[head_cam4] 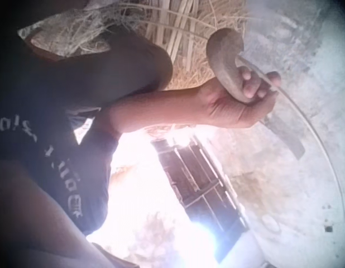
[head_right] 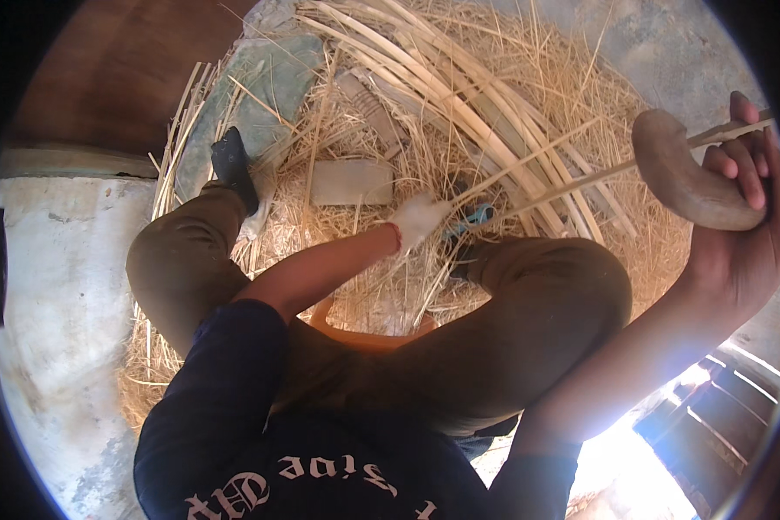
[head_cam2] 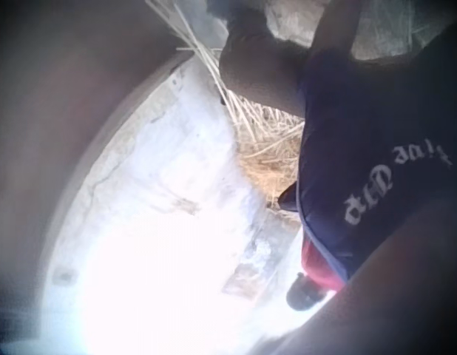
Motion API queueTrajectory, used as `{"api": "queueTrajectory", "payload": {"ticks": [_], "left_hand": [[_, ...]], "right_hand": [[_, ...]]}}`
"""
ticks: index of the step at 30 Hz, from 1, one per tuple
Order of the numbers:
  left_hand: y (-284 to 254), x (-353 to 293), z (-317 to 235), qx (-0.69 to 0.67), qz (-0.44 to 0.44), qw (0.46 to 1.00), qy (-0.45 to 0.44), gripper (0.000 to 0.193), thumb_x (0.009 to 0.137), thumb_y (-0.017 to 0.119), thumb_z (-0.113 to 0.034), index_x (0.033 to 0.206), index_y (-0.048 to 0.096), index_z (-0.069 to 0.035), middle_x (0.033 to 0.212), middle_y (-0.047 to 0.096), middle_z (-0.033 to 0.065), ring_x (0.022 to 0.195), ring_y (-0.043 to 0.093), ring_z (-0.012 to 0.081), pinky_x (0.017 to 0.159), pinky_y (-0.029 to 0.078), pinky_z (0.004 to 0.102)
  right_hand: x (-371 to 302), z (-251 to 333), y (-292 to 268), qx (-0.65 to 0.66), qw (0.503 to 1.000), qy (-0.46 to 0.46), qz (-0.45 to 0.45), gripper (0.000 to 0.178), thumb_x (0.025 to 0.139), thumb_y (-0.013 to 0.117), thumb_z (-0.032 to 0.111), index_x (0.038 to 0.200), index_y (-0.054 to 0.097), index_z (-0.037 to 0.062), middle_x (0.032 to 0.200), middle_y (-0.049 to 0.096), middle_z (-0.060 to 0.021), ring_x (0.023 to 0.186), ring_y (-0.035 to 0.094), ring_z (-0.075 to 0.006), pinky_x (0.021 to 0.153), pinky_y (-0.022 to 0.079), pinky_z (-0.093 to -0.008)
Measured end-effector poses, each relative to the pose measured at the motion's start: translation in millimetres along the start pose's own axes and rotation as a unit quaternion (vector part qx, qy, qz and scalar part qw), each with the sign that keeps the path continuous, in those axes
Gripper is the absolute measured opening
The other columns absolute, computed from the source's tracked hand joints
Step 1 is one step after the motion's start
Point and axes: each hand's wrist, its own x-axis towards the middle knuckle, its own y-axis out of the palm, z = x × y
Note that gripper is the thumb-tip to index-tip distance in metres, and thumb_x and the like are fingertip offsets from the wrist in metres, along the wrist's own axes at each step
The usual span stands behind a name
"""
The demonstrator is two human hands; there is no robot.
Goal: The person sits on the floor and uses a machete to split long bamboo poles into thin strips. They hold the bamboo with a gloved left hand and strike it with the machete in their right hand, separating the material into usable slivers.
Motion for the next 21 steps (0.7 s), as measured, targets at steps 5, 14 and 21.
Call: {"api": "queueTrajectory", "payload": {"ticks": [5, 14, 21], "left_hand": [[-33, 50, 100, 0.005, -0.043, 0.986, 0.161, 0.052, 0.102, 0.05, -0.031, 0.141, 0.055, 0.004, 0.128, 0.068, 0.0226, 0.118, 0.065, 0.0353, 0.099, 0.052, 0.0381], [-103, -11, -74, 0.534, 0.064, 0.833, 0.127, 0.045, 0.101, 0.045, -0.031, 0.111, 0.069, 0.006, 0.111, 0.07, 0.0293, 0.099, 0.071, 0.0404, 0.093, 0.057, 0.0478], [-119, -32, -51, 0.399, 0.034, 0.915, -0.039, 0.05, 0.098, 0.054, -0.037, 0.117, 0.072, 0.006, 0.115, 0.07, 0.0294, 0.105, 0.072, 0.0378, 0.092, 0.057, 0.0472]], "right_hand": [[4, -13, 7, -0.004, 0.999, -0.035, -0.016, 0.052, 0.103, 0.046, -0.004, 0.141, 0.022, -0.0291, 0.09, 0.052, -0.0131, 0.065, 0.052, -0.0109, 0.075, 0.047, -0.0322], [8, -16, 18, 0.124, 0.992, -0.029, -0.007, 0.051, 0.102, 0.047, -0.005, 0.141, 0.022, -0.0256, 0.102, 0.052, -0.0171, 0.07, 0.052, -0.0106, 0.076, 0.047, -0.0336], [22, -26, 33, 0.14, 0.99, 0.011, 0.036, 0.037, 0.102, 0.047, -0.006, 0.132, 0.033, -0.0207, 0.093, 0.051, -0.0131, 0.07, 0.051, -0.0101, 0.076, 0.046, -0.0341]]}}
